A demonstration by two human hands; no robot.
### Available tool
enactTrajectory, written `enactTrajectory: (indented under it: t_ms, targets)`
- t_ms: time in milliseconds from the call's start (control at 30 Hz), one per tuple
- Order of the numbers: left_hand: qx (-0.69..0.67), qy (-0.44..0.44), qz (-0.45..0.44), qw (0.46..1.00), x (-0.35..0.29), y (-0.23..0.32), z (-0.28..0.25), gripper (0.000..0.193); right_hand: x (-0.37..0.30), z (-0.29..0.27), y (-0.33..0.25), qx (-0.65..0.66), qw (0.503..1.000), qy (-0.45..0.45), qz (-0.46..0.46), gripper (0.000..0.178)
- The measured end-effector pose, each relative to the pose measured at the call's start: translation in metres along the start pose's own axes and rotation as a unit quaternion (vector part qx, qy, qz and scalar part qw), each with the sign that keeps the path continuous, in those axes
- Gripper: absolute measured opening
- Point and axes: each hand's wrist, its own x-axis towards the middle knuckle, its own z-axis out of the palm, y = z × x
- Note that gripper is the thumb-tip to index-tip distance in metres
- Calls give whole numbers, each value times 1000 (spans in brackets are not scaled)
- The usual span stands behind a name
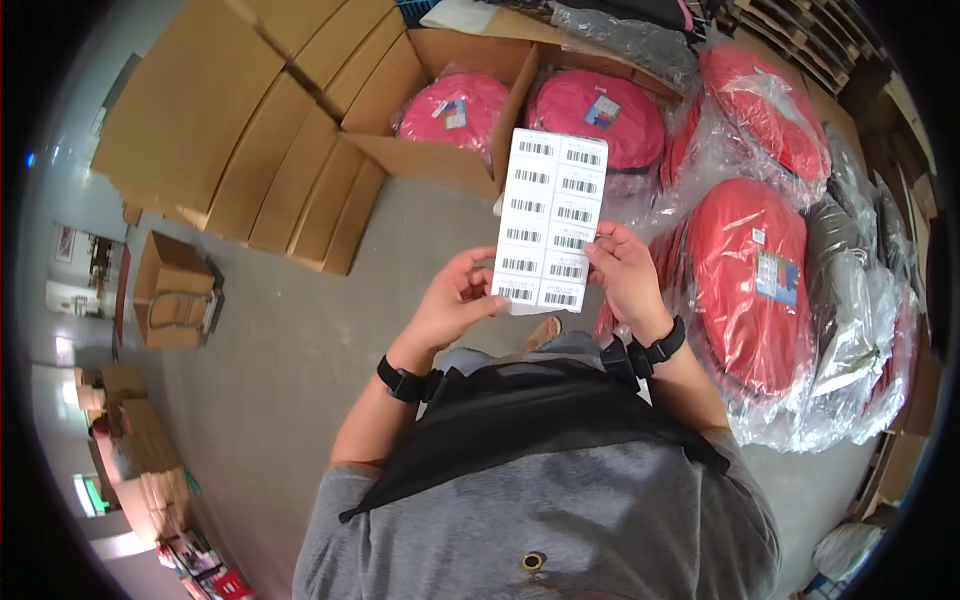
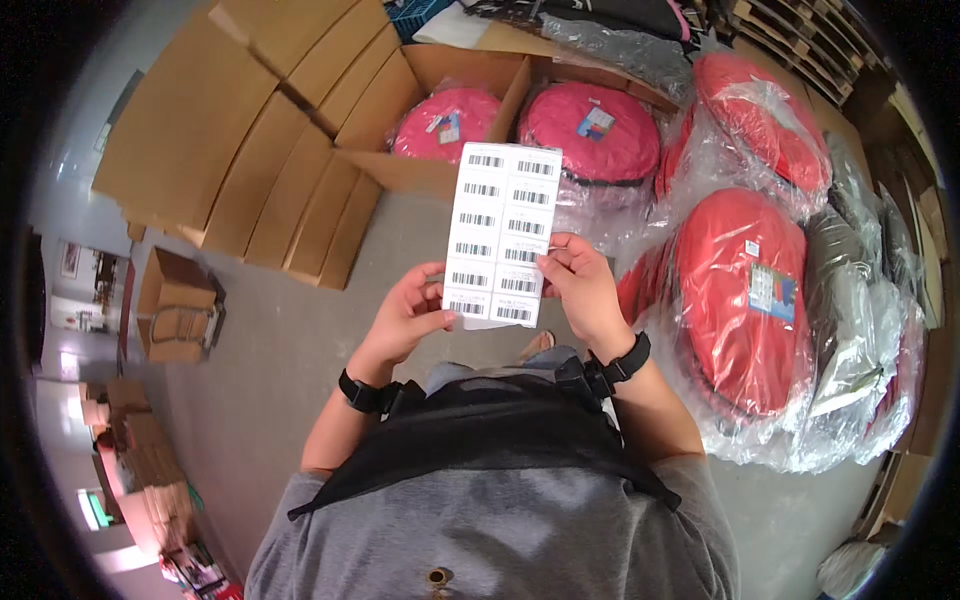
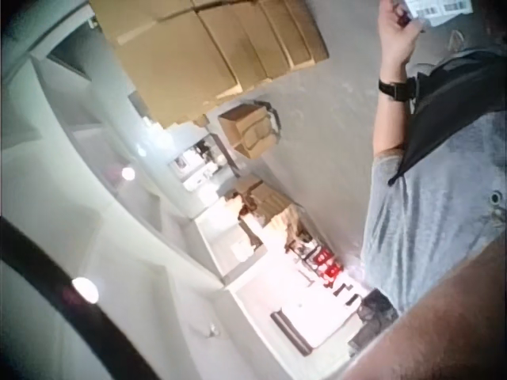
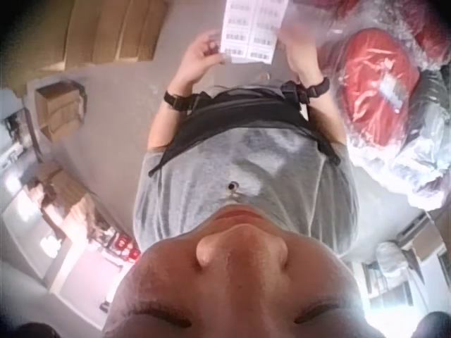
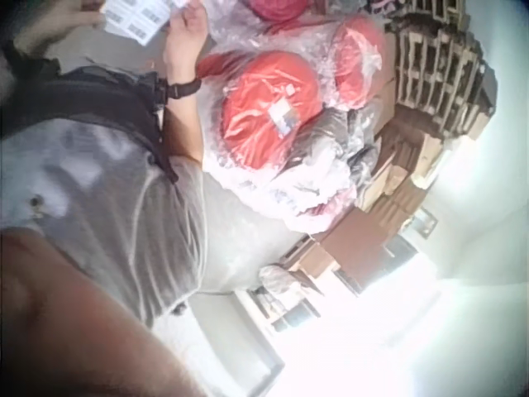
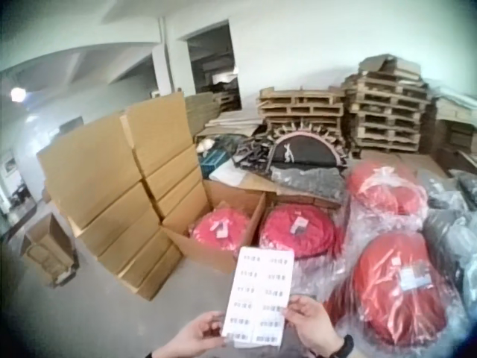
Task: The person applies shipping labels to pink circular items wrapped in plastic and places them into a cardboard box. They then pick up a cardboard box, write on it with a marker, and place the labeled items inside before closing the box flaps.
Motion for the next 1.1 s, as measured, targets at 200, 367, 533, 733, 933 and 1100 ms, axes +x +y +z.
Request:
enactTrajectory:
  t_ms: [200, 367, 533, 733, 933, 1100]
  targets:
    - [-16, -14, 32, 999, 90, 4, -24, 39, 66, -18, -18, 24, 999, 13, -35, 23]
    - [0, -99, -3, 995, 161, 26, -38, 36, 119, -25, -44, 222, 974, 4, -53, 36]
    - [86, -196, -1, 977, 245, 39, -69, 35, 183, -44, -59, 214, 968, 91, -93, 33]
    - [47, -286, -7, 957, 347, 81, -97, 39, 249, -45, -94, 216, 954, 142, -150, 34]
    - [35, -332, -41, 942, 414, 87, -106, 43, 286, -44, -109, 197, 937, 219, -188, 35]
    - [52, -380, -76, 920, 444, 89, -105, 32, 296, -47, -111, 169, 934, 251, -188, 36]
